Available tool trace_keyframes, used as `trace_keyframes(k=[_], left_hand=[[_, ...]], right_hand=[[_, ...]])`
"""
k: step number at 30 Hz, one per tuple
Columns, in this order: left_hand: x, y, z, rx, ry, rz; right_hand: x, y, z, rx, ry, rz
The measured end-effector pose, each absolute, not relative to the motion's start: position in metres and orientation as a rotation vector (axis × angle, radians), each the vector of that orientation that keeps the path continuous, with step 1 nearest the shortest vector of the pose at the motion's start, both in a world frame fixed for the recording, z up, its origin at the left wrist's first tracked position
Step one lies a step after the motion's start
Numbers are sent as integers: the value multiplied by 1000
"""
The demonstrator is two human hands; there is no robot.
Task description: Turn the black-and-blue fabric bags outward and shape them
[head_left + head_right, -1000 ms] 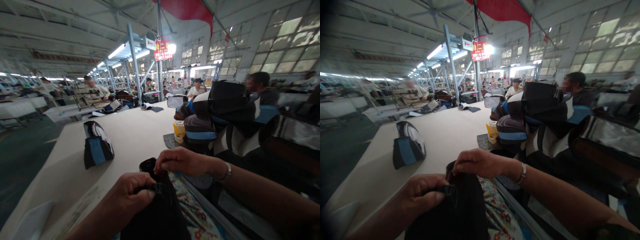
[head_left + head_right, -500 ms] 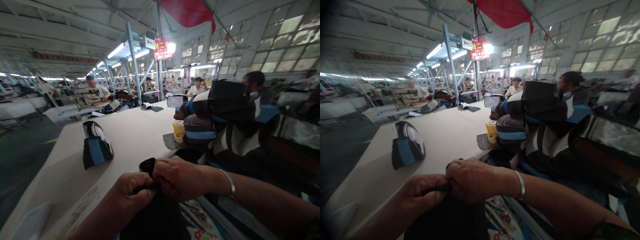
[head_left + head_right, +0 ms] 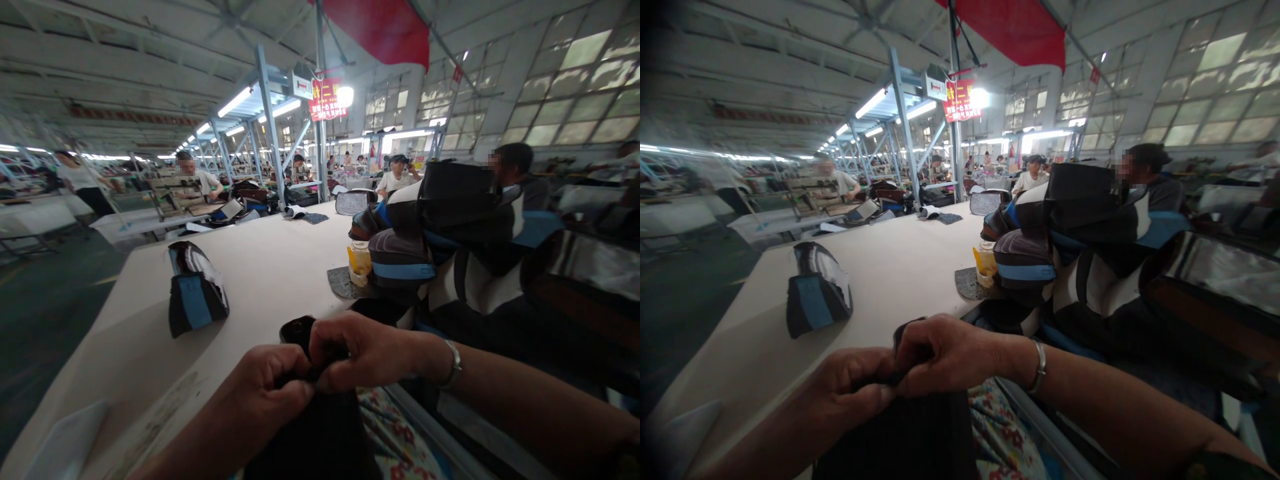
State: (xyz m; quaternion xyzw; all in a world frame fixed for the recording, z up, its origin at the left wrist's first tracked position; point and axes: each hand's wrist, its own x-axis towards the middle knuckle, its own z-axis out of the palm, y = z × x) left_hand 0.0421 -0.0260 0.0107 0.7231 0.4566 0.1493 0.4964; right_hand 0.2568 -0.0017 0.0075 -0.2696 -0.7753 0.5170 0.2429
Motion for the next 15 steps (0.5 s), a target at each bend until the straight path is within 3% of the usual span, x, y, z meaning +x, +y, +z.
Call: trace_keyframes(k=[9, 15], left_hand=[[46, -27, 14, 1779, 1128, 333], [50, -26, 13, 1893, 1217, 339]], right_hand=[[256, 1, -3, -821, -2124, 1347], [253, -3, -7, -693, -2273, 955]])
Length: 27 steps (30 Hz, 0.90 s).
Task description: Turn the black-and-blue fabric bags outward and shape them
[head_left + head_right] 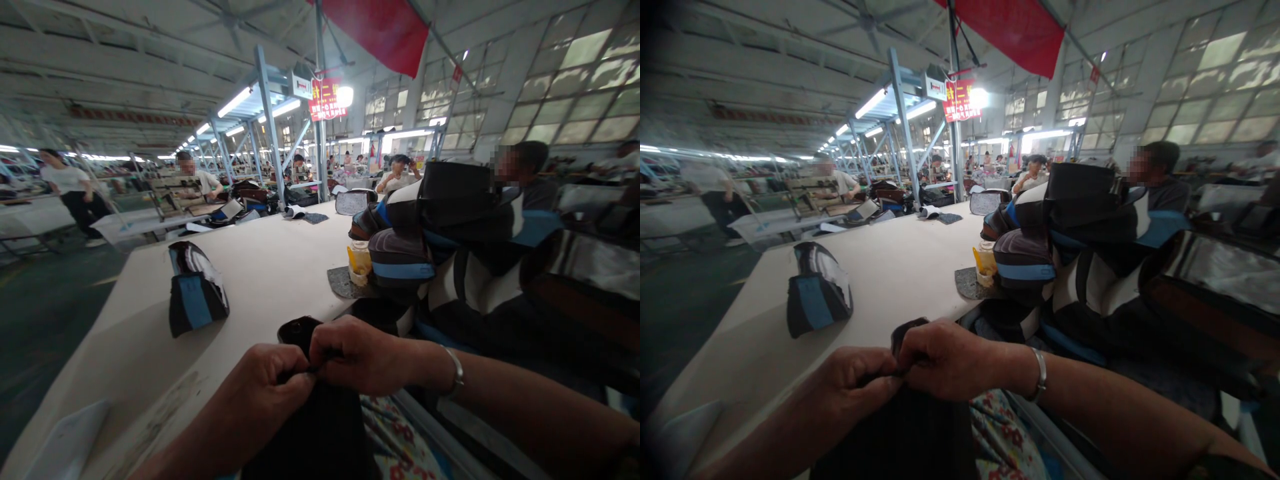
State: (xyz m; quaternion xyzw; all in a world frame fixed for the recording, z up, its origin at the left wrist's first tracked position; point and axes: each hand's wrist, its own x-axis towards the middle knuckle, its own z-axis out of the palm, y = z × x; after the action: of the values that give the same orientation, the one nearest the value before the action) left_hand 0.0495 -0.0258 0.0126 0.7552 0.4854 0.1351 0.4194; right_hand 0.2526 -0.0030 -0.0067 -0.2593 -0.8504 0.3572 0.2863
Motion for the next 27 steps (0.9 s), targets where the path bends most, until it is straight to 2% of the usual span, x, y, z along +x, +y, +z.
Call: trace_keyframes(k=[5, 8, 13, 20, 23, 27], left_hand=[[51, -27, 9, 1970, 1262, 425], [51, -30, 9, 1982, 1273, 461], [50, -36, 5, 2074, 1283, 502], [47, -40, 8, 2024, 1284, 426], [42, -38, 13, 1817, 1174, 348], [36, -29, 12, 1723, 1106, 285]], right_hand=[[254, -12, -5, -729, -2501, 498], [256, -16, -8, -753, -2523, 466], [259, -14, -23, -552, -2384, 522], [263, -19, -27, -414, -2312, 473], [265, -22, -28, -342, -2347, 349], [265, -26, -30, -335, -2416, -20]])
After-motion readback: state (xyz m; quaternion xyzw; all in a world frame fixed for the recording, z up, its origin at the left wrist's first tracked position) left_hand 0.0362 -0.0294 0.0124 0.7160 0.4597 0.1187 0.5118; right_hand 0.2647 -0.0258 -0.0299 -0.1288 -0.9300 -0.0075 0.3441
